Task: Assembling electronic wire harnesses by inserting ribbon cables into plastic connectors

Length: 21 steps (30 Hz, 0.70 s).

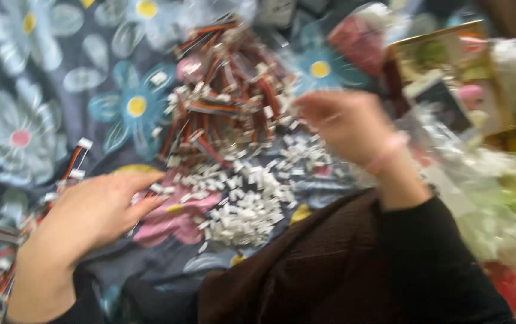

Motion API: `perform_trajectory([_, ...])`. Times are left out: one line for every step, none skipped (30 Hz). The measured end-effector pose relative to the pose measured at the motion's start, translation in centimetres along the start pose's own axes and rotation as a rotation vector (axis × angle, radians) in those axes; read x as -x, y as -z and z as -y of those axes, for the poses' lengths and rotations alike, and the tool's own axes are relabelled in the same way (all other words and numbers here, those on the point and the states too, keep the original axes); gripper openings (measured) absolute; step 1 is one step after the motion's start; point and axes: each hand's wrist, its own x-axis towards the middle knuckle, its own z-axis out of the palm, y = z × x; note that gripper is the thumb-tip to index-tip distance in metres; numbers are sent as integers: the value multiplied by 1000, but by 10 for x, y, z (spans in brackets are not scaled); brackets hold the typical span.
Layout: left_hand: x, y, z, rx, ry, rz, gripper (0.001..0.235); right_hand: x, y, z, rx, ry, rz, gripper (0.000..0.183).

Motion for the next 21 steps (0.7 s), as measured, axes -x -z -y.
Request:
perform_trajectory([1,0,-2,-12,-18,-13,43,10,21,-30,9,-5,-23,28])
perform_trajectory([2,0,-4,20,-20,-63,44,21,40,-60,111,-79,-214,20])
perform_trajectory([4,-1,-4,52,-23,-112,45,32,59,-89,214,-153,-405,19])
perform_trajectory([7,2,-10,41,-38,-120,45,56,67,-113,218,-161,-423,19])
perform_trajectory([11,5,-15,59,-35,-107,44,80,72,-136,236,-201,-362,29])
perform_trajectory([15,6,-20,82,-28,-93,43,104,78,-160,253,-239,-298,41])
perform_trajectory([17,8,-26,74,-39,-100,43,133,69,-181,256,-245,-312,41])
perform_trajectory([19,8,-32,72,-40,-70,44,162,60,-201,421,-168,-331,37])
perform_trajectory([22,8,-38,69,-41,-40,45,191,51,-221,585,-91,-345,34])
perform_trajectory([20,3,-39,66,-45,-41,45,203,51,-208,586,-95,-349,34])
perform_trajectory([18,-2,-40,72,-132,-75,46,214,52,-195,341,-325,-259,29])
perform_trajectory([16,-6,-40,75,-220,-107,48,226,51,-182,86,-547,-166,28])
perform_trajectory([19,-4,-47,68,-226,-105,48,228,51,-185,83,-554,-172,28])
perform_trajectory([21,-2,-54,60,-245,-88,42,229,55,-189,65,-606,-68,25])
perform_trajectory([22,0,-62,53,-265,-70,38,229,59,-193,47,-658,36,23])
perform_trajectory([22,-2,-65,49,-272,-72,38,227,66,-189,47,-662,29,23])
perform_trajectory([22,-4,-68,57,-249,-38,39,225,73,-184,21,-631,34,24])
perform_trajectory([21,-5,-70,68,-219,-7,42,219,81,-180,-4,-593,43,26])
perform_trajectory([21,-3,-72,68,-220,-11,42,219,88,-186,-1,-590,40,26])
perform_trajectory([22,-3,-74,54,-194,21,42,221,94,-192,218,-658,-74,27])
perform_trajectory([24,-2,-76,40,-167,52,43,224,99,-199,439,-717,-191,33])
